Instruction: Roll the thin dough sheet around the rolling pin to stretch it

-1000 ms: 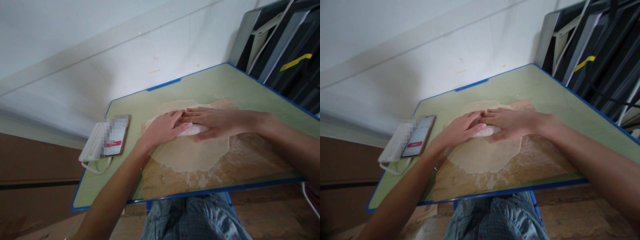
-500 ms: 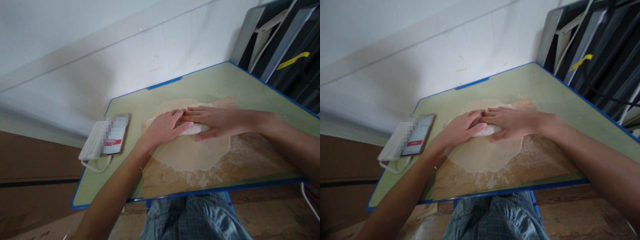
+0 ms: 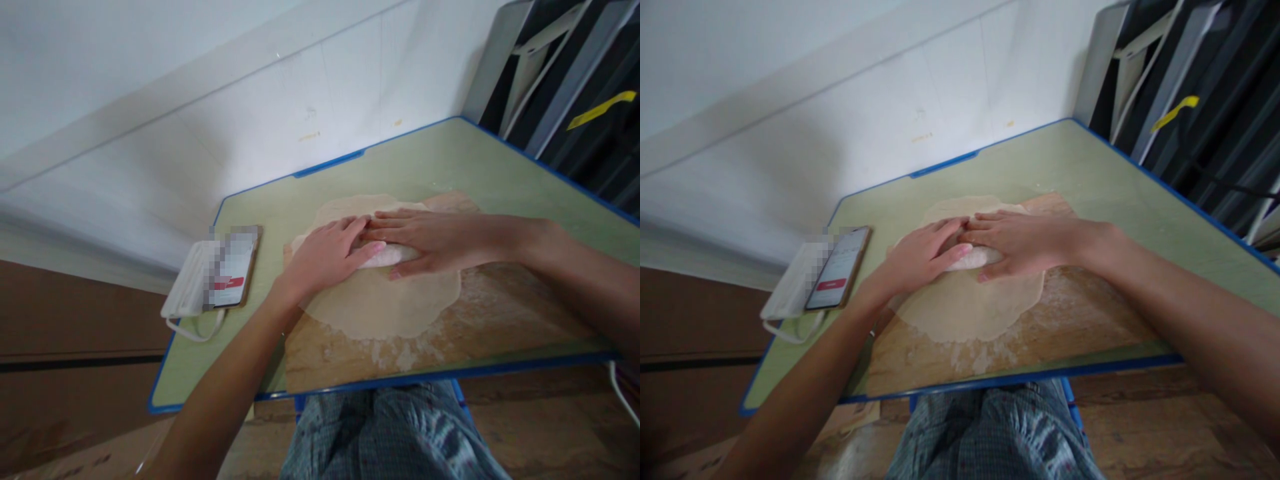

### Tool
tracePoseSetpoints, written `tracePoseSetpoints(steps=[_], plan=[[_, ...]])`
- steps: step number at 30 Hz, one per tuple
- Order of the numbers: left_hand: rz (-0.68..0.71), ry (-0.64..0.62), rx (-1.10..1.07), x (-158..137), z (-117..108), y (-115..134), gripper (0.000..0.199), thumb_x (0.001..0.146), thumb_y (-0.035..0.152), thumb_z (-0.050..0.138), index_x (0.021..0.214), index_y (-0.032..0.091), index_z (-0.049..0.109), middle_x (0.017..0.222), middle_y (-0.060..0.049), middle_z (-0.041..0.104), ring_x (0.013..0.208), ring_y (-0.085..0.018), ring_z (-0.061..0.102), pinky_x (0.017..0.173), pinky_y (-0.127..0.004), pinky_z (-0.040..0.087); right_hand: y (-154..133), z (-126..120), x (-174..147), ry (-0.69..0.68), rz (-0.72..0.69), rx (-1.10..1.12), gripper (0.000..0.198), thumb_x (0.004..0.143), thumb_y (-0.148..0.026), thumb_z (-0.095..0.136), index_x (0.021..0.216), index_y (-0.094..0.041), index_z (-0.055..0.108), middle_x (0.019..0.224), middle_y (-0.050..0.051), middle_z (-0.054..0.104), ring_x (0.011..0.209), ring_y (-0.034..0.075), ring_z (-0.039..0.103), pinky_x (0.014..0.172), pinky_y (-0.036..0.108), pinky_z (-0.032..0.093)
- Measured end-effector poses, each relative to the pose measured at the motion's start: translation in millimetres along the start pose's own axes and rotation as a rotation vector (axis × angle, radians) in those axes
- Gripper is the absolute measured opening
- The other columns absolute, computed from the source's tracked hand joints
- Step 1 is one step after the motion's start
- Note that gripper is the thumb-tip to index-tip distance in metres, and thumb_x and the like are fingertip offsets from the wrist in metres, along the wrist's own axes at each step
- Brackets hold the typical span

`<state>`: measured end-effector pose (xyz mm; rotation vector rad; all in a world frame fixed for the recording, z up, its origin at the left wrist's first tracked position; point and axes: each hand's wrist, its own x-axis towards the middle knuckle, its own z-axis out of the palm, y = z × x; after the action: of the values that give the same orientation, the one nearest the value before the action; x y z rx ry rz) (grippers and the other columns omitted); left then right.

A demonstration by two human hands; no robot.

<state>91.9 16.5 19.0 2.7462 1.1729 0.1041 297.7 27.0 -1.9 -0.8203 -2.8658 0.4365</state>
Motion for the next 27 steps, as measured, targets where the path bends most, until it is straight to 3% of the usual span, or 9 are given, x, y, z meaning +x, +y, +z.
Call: tracePoseSetpoints(steps=[11, 18, 27], plan=[[-0.012, -0.008, 0.012, 0.6, -1.1, 0.9, 0.05, 0.094, 0.05, 0.027, 0.122, 0.014, 0.047, 0.124, -0.011, 0.056, 0.112, -0.023, 0.053, 0.095, -0.036, 0.04, 0.9, 1.1, 0.0, 0.036, -0.046, -0.02, 0.069, 0.082, -0.054, 0.051, 0.138, -0.017, 0.037, 0.146, 0.012, 0.036, 0.136, 0.027, 0.027, 0.11, 0.05, 0.024], [-0.038, -0.081, 0.004, -3.7, 0.2, 1.6, 0.06, 0.094, 0.053, 0.024, 0.137, 0.011, 0.032, 0.144, -0.015, 0.036, 0.133, -0.024, 0.033, 0.108, -0.04, 0.026, -0.7, 1.7, 1.7, 0.009, -0.031, -0.028, 0.075, 0.081, -0.056, 0.051, 0.139, -0.012, 0.034, 0.147, 0.015, 0.033, 0.136, 0.028, 0.025, 0.11, 0.05, 0.024], [-0.115, -0.005, -0.14, 17.3, 5.5, -13.3, 0.054, 0.095, 0.051, 0.02, 0.123, 0.014, 0.049, 0.13, -0.01, 0.054, 0.122, -0.02, 0.047, 0.103, -0.031, 0.033, 4.2, 0.3, -1.1, -0.004, 0.015, 0.056, 0.081, 0.08, -0.058, 0.052, 0.143, -0.014, 0.028, 0.149, 0.013, 0.027, 0.137, 0.029, 0.022, 0.112, 0.05, 0.02]])
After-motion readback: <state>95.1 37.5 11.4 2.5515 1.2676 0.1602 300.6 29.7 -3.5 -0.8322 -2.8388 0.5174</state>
